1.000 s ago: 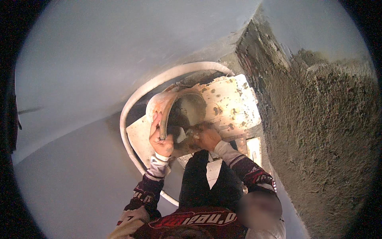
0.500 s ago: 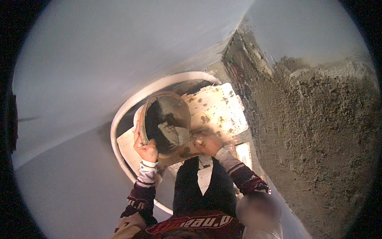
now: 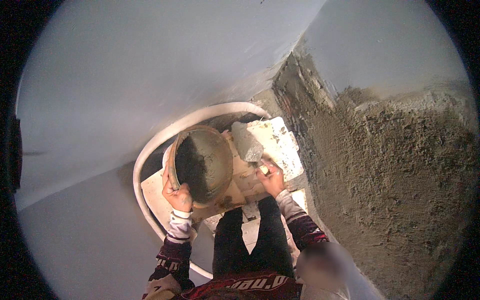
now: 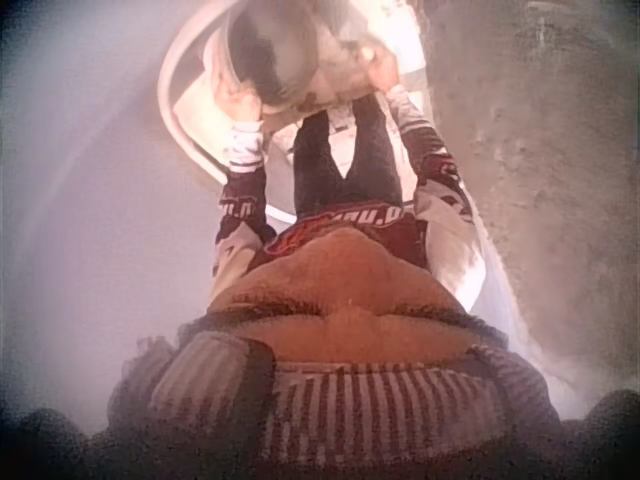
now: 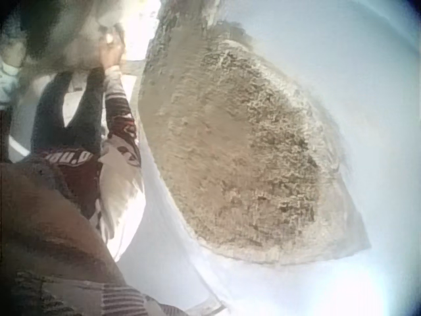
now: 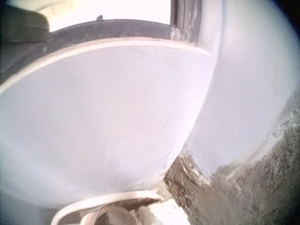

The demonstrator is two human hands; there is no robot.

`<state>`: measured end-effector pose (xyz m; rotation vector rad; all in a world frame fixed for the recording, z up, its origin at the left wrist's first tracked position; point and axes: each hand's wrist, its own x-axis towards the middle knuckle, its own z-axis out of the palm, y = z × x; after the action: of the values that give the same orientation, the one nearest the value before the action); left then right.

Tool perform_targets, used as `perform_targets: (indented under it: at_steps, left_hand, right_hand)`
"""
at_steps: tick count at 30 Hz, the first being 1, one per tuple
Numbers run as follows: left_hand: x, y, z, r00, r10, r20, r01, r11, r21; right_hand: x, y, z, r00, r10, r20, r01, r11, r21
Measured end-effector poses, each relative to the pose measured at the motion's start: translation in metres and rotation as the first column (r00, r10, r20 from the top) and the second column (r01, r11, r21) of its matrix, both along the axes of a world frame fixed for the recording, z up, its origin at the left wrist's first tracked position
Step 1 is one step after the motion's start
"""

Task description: The person scoops wet cement from a bucket with a trowel and applies it to a wall corner, smoothing the surface repeatedly. The person works on a small section of the wall, repeatedly adding and smoothing cement.

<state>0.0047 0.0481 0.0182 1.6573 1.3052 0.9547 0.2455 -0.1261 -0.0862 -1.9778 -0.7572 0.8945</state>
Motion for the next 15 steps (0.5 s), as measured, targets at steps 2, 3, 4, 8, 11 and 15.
perform_targets:
  at_steps: [2,3,4,8,11,15]
  left_hand:
    - [0.003,-0.002,-0.002,1.000,0.000,0.006,0.000,1.000,0.005]
    - [0.016,-0.004,-0.002,0.999,-0.030,0.030,0.030,1.000,0.004]
    - [0.021,-0.005,-0.003,0.999,-0.035,0.039,0.035,0.999,-0.003]
    - [0.008,-0.003,0.004,1.000,0.003,0.004,-0.003,1.000,0.011]
    - [0.008,-0.004,0.007,0.999,0.046,0.025,-0.045,0.999,-0.029]
    - [0.014,-0.002,0.008,0.996,0.088,0.012,-0.088,0.996,-0.019]
  right_hand:
    - [0.012,0.006,0.003,0.990,-0.127,-0.061,0.127,0.992,-0.006]
    - [0.024,-0.004,-0.026,0.974,-0.215,-0.076,0.220,0.973,0.067]
    - [0.032,-0.007,-0.043,0.952,-0.285,-0.114,0.300,0.944,0.141]
    - [0.044,0.040,-0.019,0.755,-0.431,-0.494,0.449,0.889,-0.090]
    - [0.082,0.069,-0.021,0.606,-0.427,-0.671,0.407,0.891,-0.200]
    - [0.173,0.103,-0.066,0.115,-0.466,-0.877,0.500,0.790,-0.354]
